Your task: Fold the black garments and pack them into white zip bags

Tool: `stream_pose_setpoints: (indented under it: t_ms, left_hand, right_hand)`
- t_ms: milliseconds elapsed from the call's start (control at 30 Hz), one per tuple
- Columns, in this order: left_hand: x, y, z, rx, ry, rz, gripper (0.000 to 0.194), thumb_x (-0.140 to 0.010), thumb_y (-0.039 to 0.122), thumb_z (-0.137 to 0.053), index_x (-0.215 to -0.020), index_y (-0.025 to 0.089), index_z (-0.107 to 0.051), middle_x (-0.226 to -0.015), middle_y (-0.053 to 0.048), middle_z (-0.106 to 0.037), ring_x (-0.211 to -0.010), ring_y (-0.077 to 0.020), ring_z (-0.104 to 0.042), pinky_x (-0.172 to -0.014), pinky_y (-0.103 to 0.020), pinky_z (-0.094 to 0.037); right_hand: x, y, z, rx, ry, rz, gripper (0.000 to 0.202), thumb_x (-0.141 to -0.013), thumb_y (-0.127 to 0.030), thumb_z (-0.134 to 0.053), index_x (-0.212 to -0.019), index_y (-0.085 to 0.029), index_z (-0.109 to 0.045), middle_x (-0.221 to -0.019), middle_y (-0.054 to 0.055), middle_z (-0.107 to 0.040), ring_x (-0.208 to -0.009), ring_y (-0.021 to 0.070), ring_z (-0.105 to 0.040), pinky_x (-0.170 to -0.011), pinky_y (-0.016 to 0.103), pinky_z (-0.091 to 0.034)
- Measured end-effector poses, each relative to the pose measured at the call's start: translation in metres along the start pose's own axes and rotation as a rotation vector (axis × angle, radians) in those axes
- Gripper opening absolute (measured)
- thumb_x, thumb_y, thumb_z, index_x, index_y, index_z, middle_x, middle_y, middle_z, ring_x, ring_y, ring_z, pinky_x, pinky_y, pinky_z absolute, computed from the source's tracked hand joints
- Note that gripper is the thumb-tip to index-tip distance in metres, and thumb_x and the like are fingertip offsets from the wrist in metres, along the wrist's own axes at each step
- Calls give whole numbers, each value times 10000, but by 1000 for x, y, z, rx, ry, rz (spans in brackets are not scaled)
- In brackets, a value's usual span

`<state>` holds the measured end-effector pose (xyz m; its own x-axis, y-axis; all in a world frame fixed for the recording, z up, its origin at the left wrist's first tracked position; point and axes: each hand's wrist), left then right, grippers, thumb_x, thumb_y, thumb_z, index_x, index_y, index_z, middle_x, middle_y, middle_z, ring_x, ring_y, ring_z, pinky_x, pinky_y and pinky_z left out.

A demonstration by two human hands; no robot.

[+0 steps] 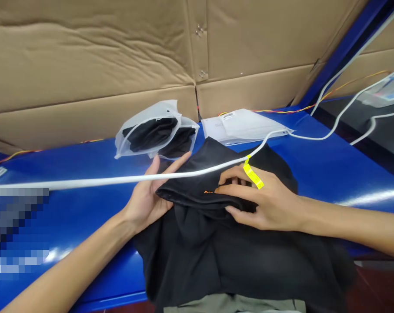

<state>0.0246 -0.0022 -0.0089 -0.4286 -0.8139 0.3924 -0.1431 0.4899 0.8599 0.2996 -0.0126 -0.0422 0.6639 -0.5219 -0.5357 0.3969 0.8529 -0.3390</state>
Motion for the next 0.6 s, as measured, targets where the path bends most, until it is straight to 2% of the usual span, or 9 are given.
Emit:
stream_pose_setpoints:
  t_ms: [100,200,333,400,467,533,600]
  left_hand:
    - [2,-1,2,-12,-14,-7,863,-978,835,-442,-1686,346,-377,-1433,-18,-742,-1291,-310,-717,-1065,-387,-578]
    - [2,-1,3,-20,-38,-9,843,-959,852,-453,-1654,376,-438,-1499,-9,-697,-1353,-322,-679,-1109,-410,-562]
    - [-1,0,1,-29,-49,-31,897,-958,886,-376,-1650,323,-460,-1513,-45,-684,-1421,-334,-626,-1173,-433,-528]
    - [-2,-1,-1,-47,-14,-40,881,-975,864,-383,-1646,299,-470,-1529,-66,-669,-1437,-343,-610,-1183,-453,-526]
    - [-2,-2,-2,-105,37,-36,807,-963,733,-605,-1645,325,-464,-1545,-64,-656,-1413,-337,-631,-1146,-435,-558]
    - [-2,-3,-3,-186,79,-39,845,-876,501,-823,-1633,364,-471,-1554,-52,-649,-1370,-311,-664,-1103,-374,-581]
    - [-2,-3,-2,-247,97,-41,895,-800,335,-881,-1610,368,-501,-1526,-53,-671,-1315,-287,-698,-1059,-327,-592]
  right_hand:
    - [0,2,0,-92,17,-46,178,-923,-184,-650,-1082,-224,-720,-1117,84,-735,-822,184,-691,-687,309,-570]
    - [-2,1,3,-199,53,-156,183,-869,-152,-639,-1015,-227,-719,-1093,64,-763,-765,176,-701,-649,295,-567]
    - [-9,8,12,-476,60,-547,52,-782,-223,-734,-800,-228,-686,-750,-12,-714,-665,190,-677,-598,292,-559]
    - [-12,16,15,-767,73,-700,137,-737,-291,-806,-757,-228,-686,-704,-18,-706,-670,209,-703,-636,318,-603]
    - [-13,25,19,-1003,81,-801,177,-705,-314,-850,-803,-223,-734,-778,5,-761,-720,228,-745,-684,338,-641]
    - [-13,34,22,-1113,52,-875,194,-694,-314,-860,-816,-212,-750,-824,34,-791,-726,227,-764,-662,319,-647]
    - [-12,42,25,-1155,11,-902,201,-689,-326,-850,-795,-203,-732,-810,48,-793,-698,222,-769,-624,301,-643]
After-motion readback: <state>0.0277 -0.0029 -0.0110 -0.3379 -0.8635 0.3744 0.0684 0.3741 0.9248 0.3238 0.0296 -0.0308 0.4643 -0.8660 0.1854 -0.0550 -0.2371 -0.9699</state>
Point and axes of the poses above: each hand's wrist, its own x-axis away from the middle knuckle, its own z-axis out of the back of the hand, y = z × x
